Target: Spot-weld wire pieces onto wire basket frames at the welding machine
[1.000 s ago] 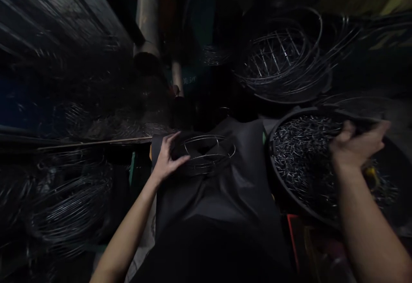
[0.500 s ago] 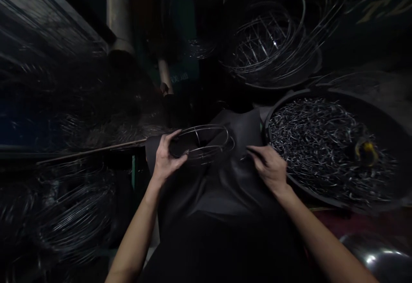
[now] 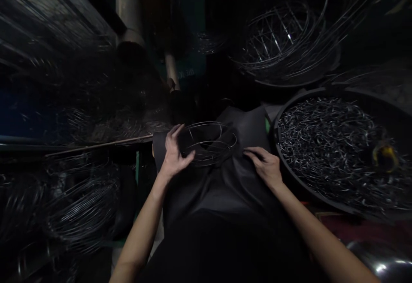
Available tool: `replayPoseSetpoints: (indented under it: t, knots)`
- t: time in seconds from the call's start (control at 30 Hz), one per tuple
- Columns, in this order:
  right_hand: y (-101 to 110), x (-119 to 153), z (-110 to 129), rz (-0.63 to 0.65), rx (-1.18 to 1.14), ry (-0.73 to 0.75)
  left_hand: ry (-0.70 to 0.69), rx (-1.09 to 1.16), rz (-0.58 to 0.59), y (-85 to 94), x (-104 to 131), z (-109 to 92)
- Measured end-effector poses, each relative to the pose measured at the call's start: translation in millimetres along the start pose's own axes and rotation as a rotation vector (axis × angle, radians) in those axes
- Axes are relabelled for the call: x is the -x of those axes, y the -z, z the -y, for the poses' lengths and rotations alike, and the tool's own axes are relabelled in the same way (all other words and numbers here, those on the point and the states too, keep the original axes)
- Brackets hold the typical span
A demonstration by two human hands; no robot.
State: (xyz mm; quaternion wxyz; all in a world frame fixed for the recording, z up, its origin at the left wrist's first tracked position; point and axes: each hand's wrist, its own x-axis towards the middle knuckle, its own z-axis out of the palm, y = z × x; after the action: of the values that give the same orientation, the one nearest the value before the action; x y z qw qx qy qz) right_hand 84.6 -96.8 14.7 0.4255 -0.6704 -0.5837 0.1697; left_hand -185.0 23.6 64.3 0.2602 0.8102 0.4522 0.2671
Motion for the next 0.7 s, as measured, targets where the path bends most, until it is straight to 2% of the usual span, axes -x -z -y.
replayPoseSetpoints:
  t: [0.07,0.13,0.23,0.33,0.4,0.5,0.6,0.7]
  knots:
    - [6,-3,8,-0.011,-0.11,-0.135,-0.07,-0.066,0.052,4.1,-9,-18]
    - [7,-9,15,0.001,-0.191,-0.218,-0.083,-0.119,0.126,5.9,-18,-32]
    - [-7,-28,26,0.111,-0.275,-0.177,-0.013,-0.209,0.174,2.6,-27,-41]
    - [-24,-57,43,0.256,-0.281,-0.087,0.024,-0.246,0.163,-3.9,-28,-39]
    - [-30,-74,55,0.296,-0.211,0.009,0.008,-0.227,0.167,-6.4,-25,-35]
    - [-28,-89,69,0.319,-0.027,0.258,-0.025,-0.177,0.161,-5.5,-22,-28]
    - [-23,-100,71,0.349,0.16,0.542,-0.041,-0.121,0.105,-0.1,-25,-22]
    - [-24,-114,69,0.336,0.264,0.736,-0.033,-0.091,0.022,6.2,-32,-18]
